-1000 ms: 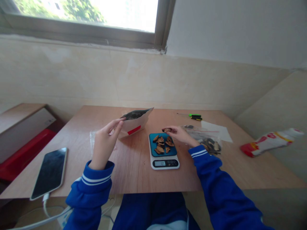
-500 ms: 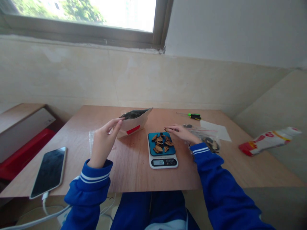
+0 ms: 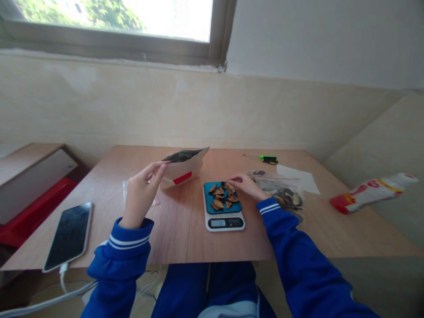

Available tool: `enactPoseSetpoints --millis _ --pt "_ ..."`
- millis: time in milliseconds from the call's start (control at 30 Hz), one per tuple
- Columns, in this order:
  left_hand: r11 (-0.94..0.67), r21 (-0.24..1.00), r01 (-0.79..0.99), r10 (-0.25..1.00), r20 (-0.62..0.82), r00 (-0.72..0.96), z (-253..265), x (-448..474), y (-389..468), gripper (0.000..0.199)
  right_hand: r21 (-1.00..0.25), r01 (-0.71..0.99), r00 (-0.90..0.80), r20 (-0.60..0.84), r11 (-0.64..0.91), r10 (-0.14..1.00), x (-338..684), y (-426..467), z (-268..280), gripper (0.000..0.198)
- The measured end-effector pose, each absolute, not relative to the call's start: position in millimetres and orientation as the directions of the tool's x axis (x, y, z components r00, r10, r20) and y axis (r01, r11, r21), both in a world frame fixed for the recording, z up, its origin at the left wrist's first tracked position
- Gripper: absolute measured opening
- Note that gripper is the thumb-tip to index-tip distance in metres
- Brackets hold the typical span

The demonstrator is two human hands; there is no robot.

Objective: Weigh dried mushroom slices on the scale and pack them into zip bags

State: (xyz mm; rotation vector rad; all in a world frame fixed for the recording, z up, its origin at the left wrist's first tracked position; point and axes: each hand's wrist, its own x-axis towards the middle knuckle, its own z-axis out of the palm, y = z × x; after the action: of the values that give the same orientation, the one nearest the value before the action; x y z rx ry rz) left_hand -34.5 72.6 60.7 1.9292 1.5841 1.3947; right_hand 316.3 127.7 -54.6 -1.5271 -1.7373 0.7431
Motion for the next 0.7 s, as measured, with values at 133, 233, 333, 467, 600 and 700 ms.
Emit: enactPoseSetpoints --millis 133,233,333,467,600,700 --pt "-0.357 0.688 0.632 0.856 0.511 -0.074 61 -33 77 0.036 -0.736 0.653 -0.001 0.236 0.179 0.972 314 121 -47 0.027" --pt "-0.353 0.667 0.656 0.835 0.540 -0.100 61 -32 87 0.036 -0.704 0.674 -0.019 0.285 0.223 0.958 312 104 -27 0.026" --pt "-0.311 0.642 0.701 0.803 0.572 -0.167 63 -35 102 0.033 -0.660 0.682 -0.103 0.338 0.314 0.936 312 72 -4 0.027" --pt "-0.205 0.604 0.770 0.772 0.584 -0.253 66 -41 123 0.029 -0.685 0.679 -0.035 0.328 0.263 0.944 314 13 2 0.027" --pt "-0.183 0.576 0.797 0.768 0.590 -0.250 67 -40 135 0.031 -0.788 0.598 0.106 0.264 0.151 0.959 310 -38 -24 0.029" --pt "-0.257 0.555 0.791 0.776 0.607 -0.173 64 -35 137 0.037 -0.827 0.555 0.136 0.198 0.091 0.971 304 -59 -43 0.032"
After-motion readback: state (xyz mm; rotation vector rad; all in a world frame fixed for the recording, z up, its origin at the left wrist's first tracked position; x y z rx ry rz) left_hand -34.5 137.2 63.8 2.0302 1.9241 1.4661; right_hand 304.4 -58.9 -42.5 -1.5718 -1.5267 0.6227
